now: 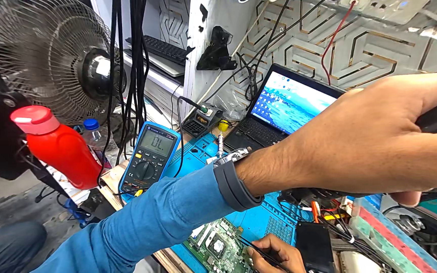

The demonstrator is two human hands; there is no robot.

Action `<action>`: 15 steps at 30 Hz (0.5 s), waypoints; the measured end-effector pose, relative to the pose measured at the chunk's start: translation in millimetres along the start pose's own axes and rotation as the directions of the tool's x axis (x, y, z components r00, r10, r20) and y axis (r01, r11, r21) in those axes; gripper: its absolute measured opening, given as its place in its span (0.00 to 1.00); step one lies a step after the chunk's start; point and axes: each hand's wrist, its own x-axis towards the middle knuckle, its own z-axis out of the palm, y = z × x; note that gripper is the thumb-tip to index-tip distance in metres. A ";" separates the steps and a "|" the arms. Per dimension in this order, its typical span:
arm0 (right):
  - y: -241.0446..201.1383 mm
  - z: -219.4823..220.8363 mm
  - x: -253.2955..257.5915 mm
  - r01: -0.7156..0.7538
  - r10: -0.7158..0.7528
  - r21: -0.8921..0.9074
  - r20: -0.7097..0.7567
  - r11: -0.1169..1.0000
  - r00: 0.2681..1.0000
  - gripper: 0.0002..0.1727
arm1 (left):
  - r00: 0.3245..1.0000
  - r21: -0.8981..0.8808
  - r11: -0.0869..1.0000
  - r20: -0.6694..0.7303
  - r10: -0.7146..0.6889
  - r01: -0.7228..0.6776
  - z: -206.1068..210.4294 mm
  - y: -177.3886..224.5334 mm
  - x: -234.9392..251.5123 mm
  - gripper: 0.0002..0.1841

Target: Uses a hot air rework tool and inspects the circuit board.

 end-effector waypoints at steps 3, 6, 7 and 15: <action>0.0 -0.1 0.1 0.005 -0.005 -0.001 -0.001 1.000 1.000 0.05 | 1.000 -0.008 1.000 0.004 -0.002 0.002 0.1 0.9 0.0 0.08; -0.4 -0.3 0.3 0.009 -0.009 0.008 0.001 1.000 1.000 0.05 | 1.000 -0.008 1.000 0.005 0.003 -0.003 -0.1 0.9 -0.2 0.08; -0.6 0.0 0.3 0.009 -0.009 0.011 0.001 1.000 1.000 0.05 | 1.000 -0.006 1.000 0.004 0.001 -0.001 -0.3 0.9 -0.2 0.08; 0.0 -0.3 0.6 0.013 -0.013 0.025 0.002 1.000 1.000 0.05 | 1.000 0.013 1.000 0.001 -0.006 0.006 -0.7 1.4 -0.7 0.09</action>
